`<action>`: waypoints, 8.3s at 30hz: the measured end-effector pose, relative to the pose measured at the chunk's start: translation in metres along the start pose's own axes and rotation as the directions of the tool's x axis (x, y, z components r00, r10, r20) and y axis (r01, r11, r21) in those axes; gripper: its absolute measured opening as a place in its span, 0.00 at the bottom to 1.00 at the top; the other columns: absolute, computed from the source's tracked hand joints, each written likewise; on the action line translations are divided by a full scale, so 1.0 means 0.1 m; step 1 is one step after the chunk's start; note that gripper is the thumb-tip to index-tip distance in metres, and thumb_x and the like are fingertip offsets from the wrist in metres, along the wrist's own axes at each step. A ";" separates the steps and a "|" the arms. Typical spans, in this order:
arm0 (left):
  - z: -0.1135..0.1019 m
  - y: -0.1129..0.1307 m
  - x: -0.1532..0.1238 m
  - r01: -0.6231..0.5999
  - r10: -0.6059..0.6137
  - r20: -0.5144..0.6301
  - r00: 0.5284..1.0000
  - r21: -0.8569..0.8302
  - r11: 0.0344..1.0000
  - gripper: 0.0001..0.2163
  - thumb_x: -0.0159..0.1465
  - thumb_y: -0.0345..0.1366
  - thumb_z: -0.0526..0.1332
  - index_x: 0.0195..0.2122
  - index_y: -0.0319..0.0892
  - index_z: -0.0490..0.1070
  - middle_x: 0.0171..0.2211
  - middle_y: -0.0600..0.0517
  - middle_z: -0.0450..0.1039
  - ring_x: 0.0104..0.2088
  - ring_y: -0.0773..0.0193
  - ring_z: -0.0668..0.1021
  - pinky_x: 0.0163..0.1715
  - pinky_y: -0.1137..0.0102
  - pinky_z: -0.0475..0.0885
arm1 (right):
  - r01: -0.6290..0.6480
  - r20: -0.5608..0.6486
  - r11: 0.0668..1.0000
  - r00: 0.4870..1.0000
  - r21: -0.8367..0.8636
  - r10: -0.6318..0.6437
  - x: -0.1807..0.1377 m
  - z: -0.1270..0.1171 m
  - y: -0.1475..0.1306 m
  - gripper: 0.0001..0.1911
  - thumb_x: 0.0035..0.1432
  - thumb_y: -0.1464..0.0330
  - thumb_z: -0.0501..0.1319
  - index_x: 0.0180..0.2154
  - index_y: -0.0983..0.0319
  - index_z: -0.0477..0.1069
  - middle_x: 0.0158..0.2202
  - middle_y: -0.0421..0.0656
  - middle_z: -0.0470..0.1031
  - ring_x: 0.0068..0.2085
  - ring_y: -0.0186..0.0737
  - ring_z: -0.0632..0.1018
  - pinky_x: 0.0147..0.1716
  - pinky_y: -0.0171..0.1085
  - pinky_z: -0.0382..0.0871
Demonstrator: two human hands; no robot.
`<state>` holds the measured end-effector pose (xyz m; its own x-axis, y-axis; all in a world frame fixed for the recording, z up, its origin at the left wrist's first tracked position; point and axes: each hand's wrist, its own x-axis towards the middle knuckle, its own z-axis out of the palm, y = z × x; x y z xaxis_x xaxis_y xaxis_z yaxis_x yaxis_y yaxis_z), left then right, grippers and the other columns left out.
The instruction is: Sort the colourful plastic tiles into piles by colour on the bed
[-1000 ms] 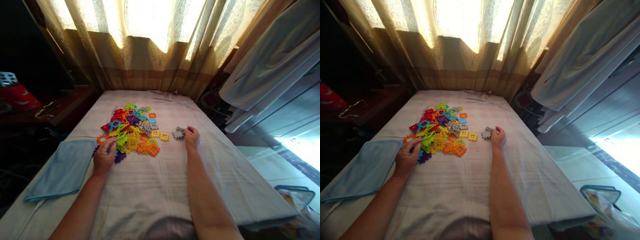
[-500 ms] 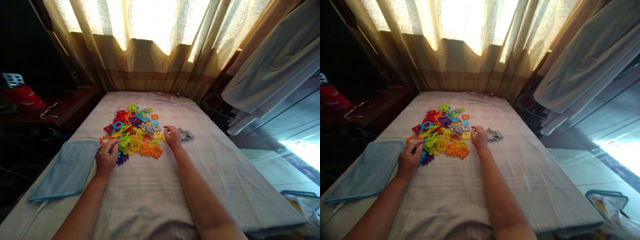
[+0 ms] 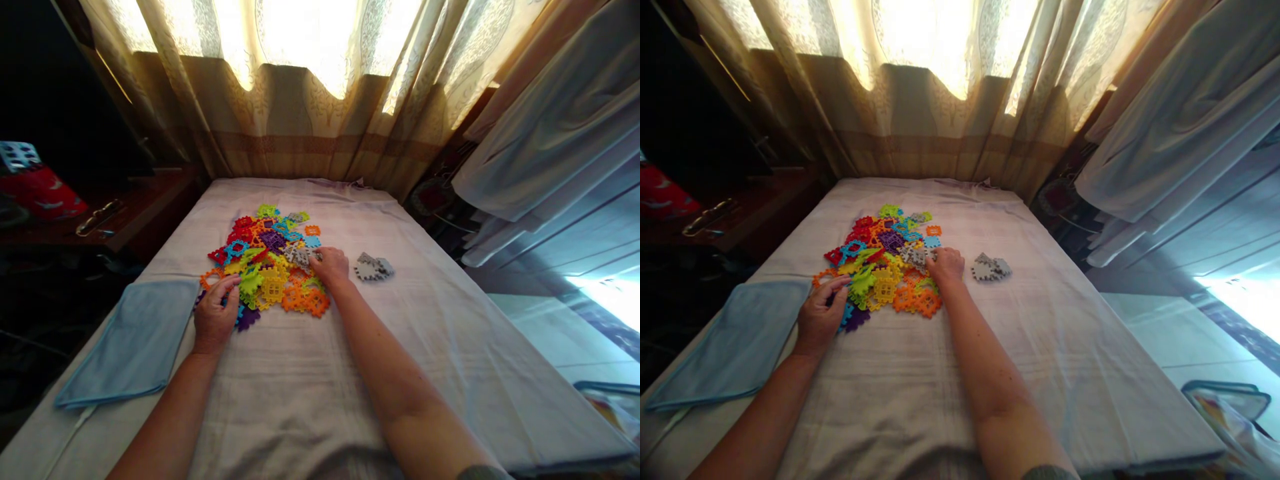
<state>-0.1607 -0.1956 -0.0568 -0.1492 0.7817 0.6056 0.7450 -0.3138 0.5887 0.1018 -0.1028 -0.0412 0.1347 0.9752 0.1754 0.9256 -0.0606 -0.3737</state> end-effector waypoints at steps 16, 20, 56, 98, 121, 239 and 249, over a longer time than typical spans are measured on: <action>-0.01 -0.01 0.00 0.004 -0.004 0.014 1.000 -0.011 1.000 0.12 0.64 0.39 0.56 0.41 0.42 0.77 0.46 0.48 0.80 0.47 0.60 0.80 0.53 0.63 0.73 | -0.289 -0.231 0.957 0.930 0.022 0.286 -0.06 -0.62 0.93 0.20 0.59 0.62 0.58 0.51 0.61 0.74 0.48 0.51 0.78 0.49 0.48 0.76 0.48 0.43 0.68; -0.01 0.00 -0.01 0.011 -0.011 0.003 1.000 -0.016 1.000 0.12 0.64 0.39 0.56 0.40 0.43 0.77 0.45 0.49 0.80 0.47 0.60 0.80 0.53 0.64 0.73 | -0.389 -0.150 0.921 0.910 0.007 0.385 -0.08 -0.65 1.12 0.20 0.58 0.61 0.58 0.50 0.60 0.76 0.46 0.50 0.79 0.47 0.49 0.77 0.46 0.43 0.69; 0.00 0.01 -0.02 -0.006 0.007 0.036 0.999 -0.012 1.000 0.11 0.64 0.38 0.56 0.40 0.42 0.77 0.45 0.48 0.80 0.47 0.60 0.80 0.54 0.63 0.73 | 0.262 0.057 0.960 0.962 0.100 -0.268 -0.30 0.05 0.05 0.17 0.60 0.63 0.61 0.51 0.55 0.73 0.57 0.47 0.71 0.59 0.47 0.67 0.57 0.47 0.61; -0.01 0.03 -0.01 0.012 -0.011 0.045 0.999 -0.025 1.000 0.12 0.64 0.39 0.55 0.40 0.43 0.77 0.45 0.48 0.80 0.47 0.59 0.80 0.54 0.62 0.73 | 0.172 -0.228 0.958 0.966 0.229 -0.119 -0.10 -0.25 0.36 0.19 0.58 0.62 0.61 0.50 0.62 0.73 0.48 0.50 0.75 0.47 0.46 0.75 0.51 0.44 0.66; -0.01 0.01 -0.02 0.021 -0.020 0.053 0.998 -0.031 0.999 0.12 0.64 0.40 0.55 0.40 0.43 0.77 0.46 0.48 0.80 0.48 0.59 0.80 0.55 0.63 0.72 | -0.185 -0.271 0.983 0.946 0.002 0.179 -0.09 -0.59 0.93 0.16 0.59 0.65 0.55 0.45 0.61 0.77 0.52 0.51 0.73 0.53 0.52 0.70 0.51 0.50 0.62; 0.00 -0.01 -0.02 0.015 -0.014 0.042 0.999 -0.013 1.000 0.12 0.64 0.42 0.56 0.39 0.44 0.77 0.45 0.49 0.80 0.47 0.58 0.81 0.53 0.62 0.74 | -0.230 -0.195 0.955 0.944 0.188 0.266 -0.03 -0.52 0.68 0.19 0.63 0.63 0.52 0.47 0.60 0.77 0.40 0.46 0.82 0.41 0.42 0.79 0.42 0.38 0.69; 0.02 0.00 -0.02 0.009 -0.008 0.039 0.999 -0.029 1.000 0.12 0.64 0.40 0.55 0.39 0.44 0.77 0.44 0.50 0.81 0.46 0.59 0.81 0.52 0.62 0.74 | 0.085 0.119 0.986 0.991 -0.144 -0.068 -0.33 -0.19 -0.14 0.23 0.59 0.56 0.58 0.52 0.58 0.73 0.52 0.51 0.76 0.53 0.50 0.73 0.51 0.46 0.63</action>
<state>-0.1591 -0.1961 -0.0594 -0.1295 0.8044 0.5798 0.7248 -0.3223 0.6090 0.0913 -0.1380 -0.0245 0.0283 0.9955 0.0906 0.9750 -0.0075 -0.2221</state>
